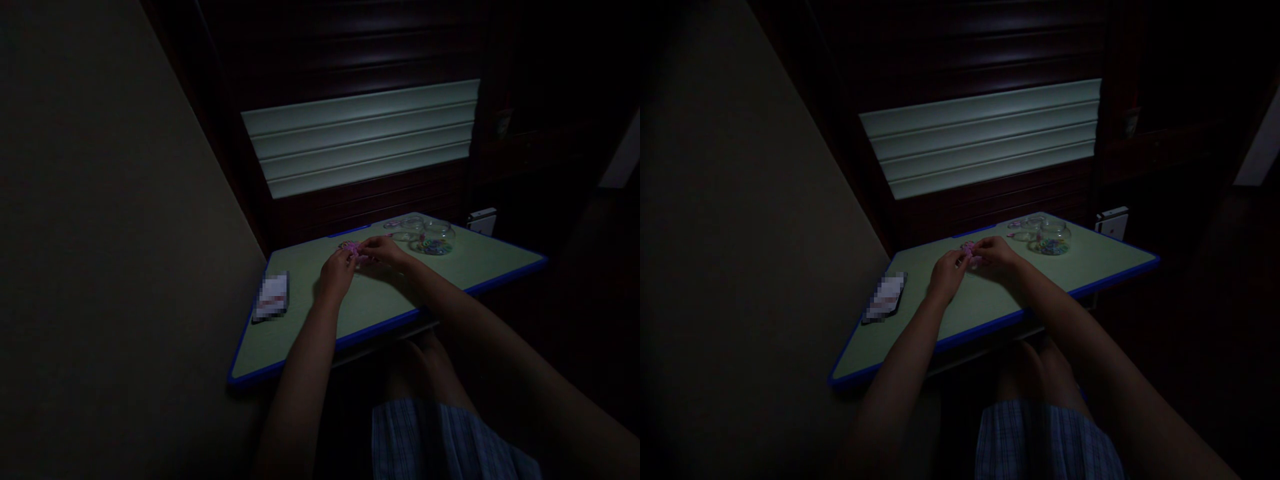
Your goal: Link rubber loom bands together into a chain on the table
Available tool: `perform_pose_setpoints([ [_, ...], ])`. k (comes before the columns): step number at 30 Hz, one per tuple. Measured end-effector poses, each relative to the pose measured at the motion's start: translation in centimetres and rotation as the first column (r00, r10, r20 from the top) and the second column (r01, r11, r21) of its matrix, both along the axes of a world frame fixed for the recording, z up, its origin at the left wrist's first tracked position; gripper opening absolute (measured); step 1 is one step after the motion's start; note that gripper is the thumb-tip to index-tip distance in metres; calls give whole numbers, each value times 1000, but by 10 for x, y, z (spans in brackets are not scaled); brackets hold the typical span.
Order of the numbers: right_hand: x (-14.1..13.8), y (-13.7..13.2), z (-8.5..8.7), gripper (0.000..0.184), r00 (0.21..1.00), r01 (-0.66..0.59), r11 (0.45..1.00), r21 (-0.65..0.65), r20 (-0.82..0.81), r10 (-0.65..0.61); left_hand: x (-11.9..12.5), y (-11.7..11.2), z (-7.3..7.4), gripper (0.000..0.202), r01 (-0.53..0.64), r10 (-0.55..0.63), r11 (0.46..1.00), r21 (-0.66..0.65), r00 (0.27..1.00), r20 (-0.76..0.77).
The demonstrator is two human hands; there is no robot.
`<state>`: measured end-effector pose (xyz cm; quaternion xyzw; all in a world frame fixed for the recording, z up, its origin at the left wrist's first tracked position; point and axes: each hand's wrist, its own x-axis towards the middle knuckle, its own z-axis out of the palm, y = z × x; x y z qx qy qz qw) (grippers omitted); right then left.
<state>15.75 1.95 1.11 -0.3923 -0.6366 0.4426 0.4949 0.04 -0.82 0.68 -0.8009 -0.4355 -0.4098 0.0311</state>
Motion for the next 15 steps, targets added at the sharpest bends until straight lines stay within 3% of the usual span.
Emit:
perform_pose_setpoints([
  [8,0,-1,-2,24,992,-126,992,6,-8,126,-1,4,-2,22,-31,31,999,20,1000,5],
  [15,-2,-3,4,30,998,55,997,49,12,-55,-2,6,-2,22,-108,108,994,-12,994,-29],
])
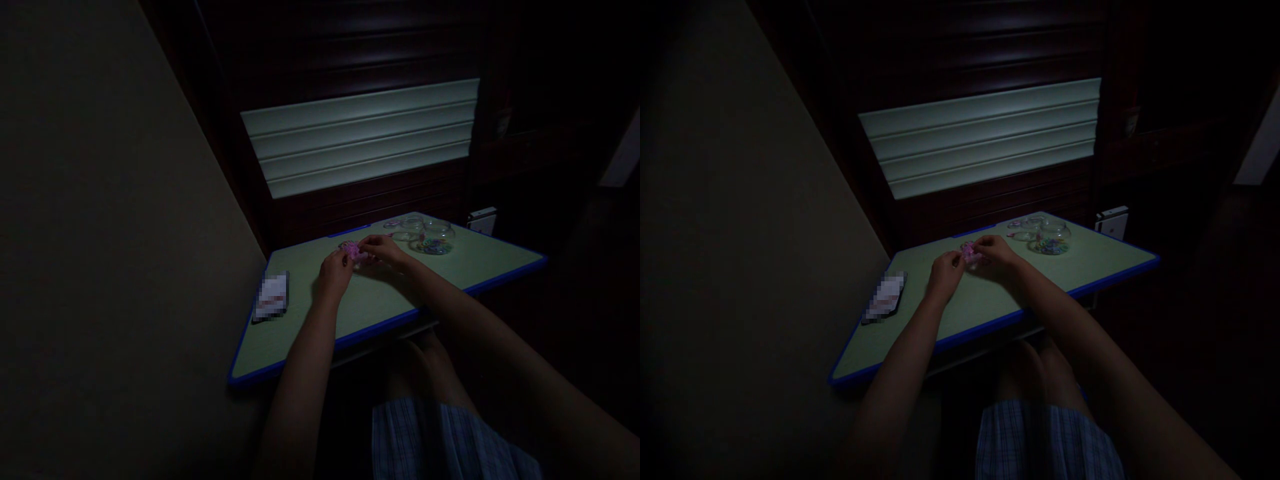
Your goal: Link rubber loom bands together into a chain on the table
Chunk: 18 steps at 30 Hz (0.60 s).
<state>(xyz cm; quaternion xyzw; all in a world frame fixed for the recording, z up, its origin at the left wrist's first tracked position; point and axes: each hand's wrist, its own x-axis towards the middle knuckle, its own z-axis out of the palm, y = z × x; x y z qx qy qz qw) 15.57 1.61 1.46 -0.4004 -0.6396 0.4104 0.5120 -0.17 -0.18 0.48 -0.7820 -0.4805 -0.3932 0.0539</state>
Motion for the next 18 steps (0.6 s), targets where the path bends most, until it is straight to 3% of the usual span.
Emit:
perform_pose_setpoints([
  [5,0,3,-3,33,999,-48,997,67,13,47,0,1,-1,22,-12,12,1000,-10,1000,-29],
  [10,-1,5,-6,35,994,-105,993,51,43,103,0,1,-1,23,-12,12,1000,-3,999,-47],
  [18,-1,12,-11,29,992,-100,993,65,82,95,-1,3,-3,23,10,-10,1000,11,998,-67],
])
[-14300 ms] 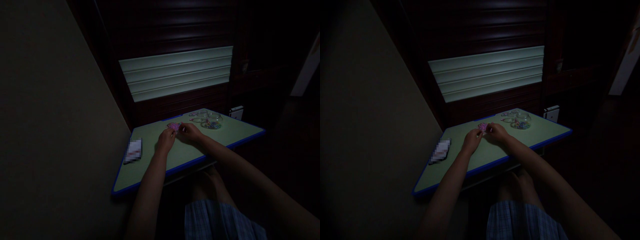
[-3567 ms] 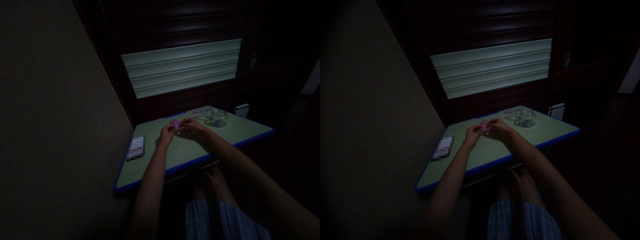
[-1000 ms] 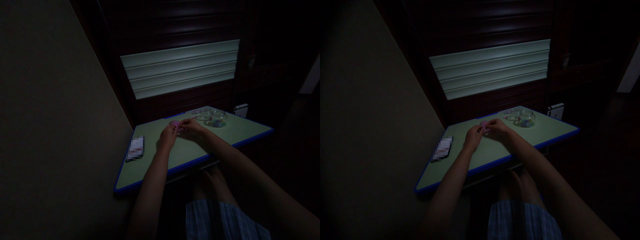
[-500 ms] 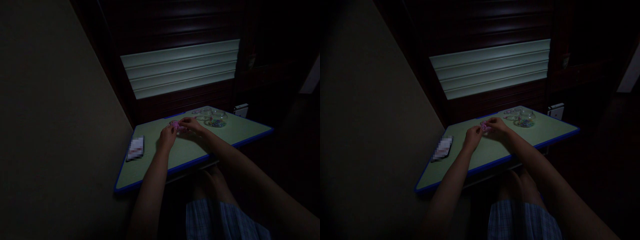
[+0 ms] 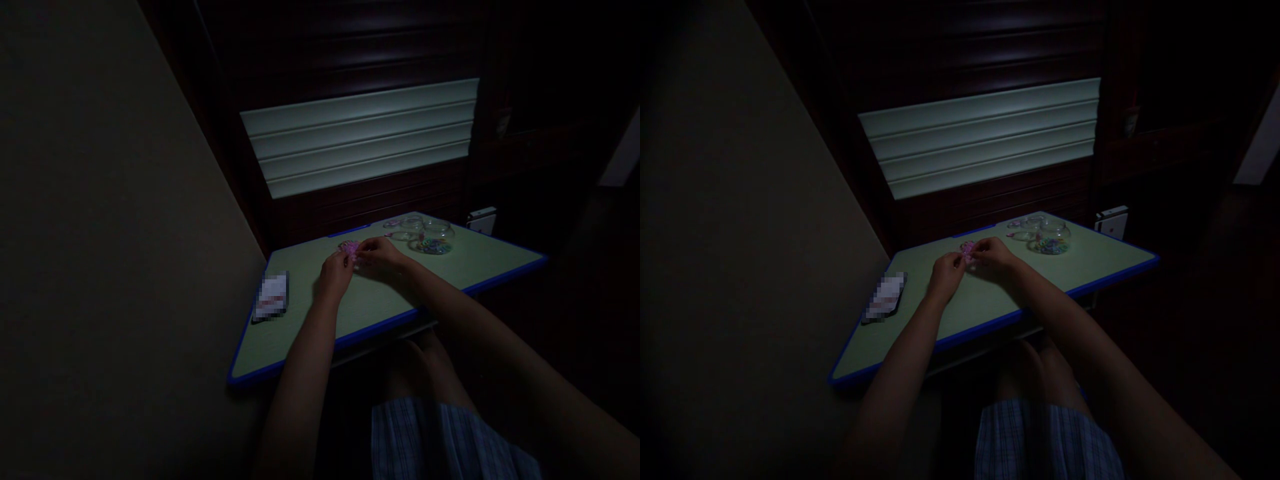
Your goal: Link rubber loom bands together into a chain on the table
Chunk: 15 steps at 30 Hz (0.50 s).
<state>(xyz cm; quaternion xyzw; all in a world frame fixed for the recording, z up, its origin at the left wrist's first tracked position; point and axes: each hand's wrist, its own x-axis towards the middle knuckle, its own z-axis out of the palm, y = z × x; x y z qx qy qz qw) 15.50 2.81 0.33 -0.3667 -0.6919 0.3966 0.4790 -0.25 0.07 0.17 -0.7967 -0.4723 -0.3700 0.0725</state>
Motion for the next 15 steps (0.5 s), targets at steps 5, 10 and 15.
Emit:
perform_pose_setpoints([
  [5,0,3,-2,26,1000,19,999,36,13,-19,0,-2,1,24,-8,8,1000,2,999,-47],
  [10,-2,2,-2,21,991,86,990,111,94,-96,1,-7,4,25,-26,25,1000,-2,991,-129],
  [15,1,1,-3,19,917,133,937,322,319,-239,0,-9,4,22,-42,46,999,25,980,-192],
])
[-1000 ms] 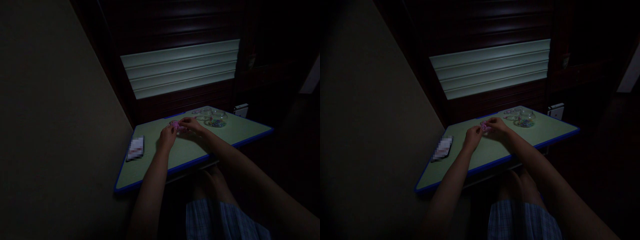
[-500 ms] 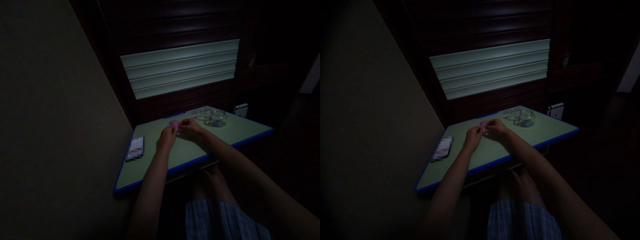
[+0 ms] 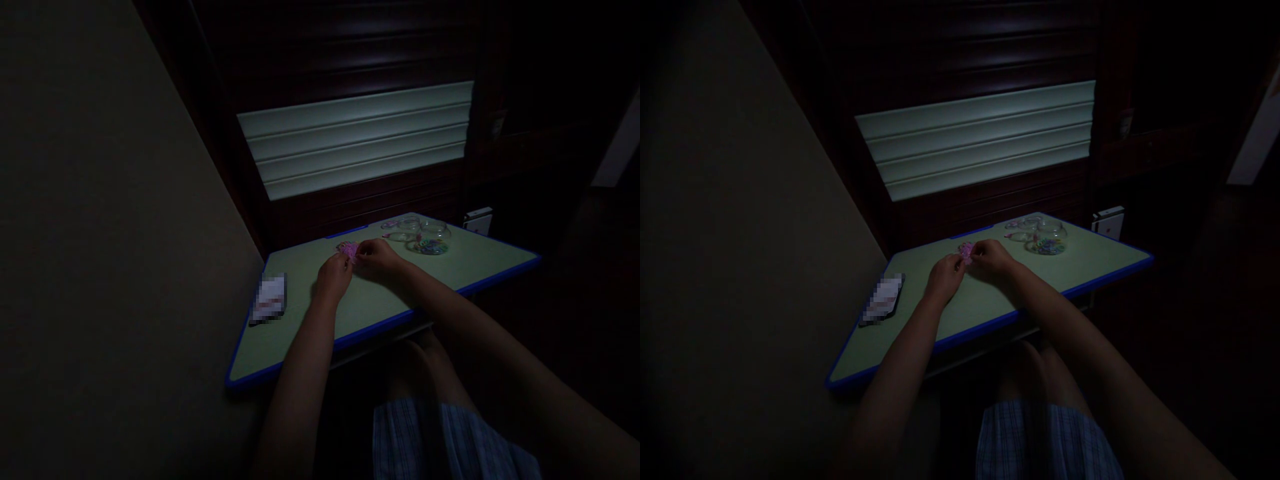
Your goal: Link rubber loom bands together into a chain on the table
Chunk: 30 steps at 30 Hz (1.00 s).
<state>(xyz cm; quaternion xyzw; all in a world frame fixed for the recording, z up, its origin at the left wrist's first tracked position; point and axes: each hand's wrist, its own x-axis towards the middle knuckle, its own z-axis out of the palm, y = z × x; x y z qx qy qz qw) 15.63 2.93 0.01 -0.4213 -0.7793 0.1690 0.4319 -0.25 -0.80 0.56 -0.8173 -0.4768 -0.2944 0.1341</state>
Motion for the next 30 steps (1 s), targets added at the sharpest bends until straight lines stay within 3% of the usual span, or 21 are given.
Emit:
perform_pose_setpoints([
  [5,11,-3,5,18,950,178,973,146,232,-208,-1,-1,1,21,-9,8,1000,-13,999,-32],
  [9,27,-4,14,18,886,305,909,285,265,-381,-1,-1,1,21,-26,25,999,-25,999,-42],
  [12,42,-7,19,19,834,430,823,372,186,-519,-1,-1,1,20,-21,21,1000,-22,999,-36],
  [16,58,-11,23,21,687,660,637,399,25,-727,-2,-2,2,20,-8,7,1000,-31,1000,-28],
  [20,69,-13,25,22,535,798,470,378,-83,-841,-2,-3,2,19,0,-1,999,-35,1000,-20],
  [30,84,-18,21,24,297,937,249,245,-184,-937,-2,-4,1,19,15,-15,1000,-11,1000,-21],
])
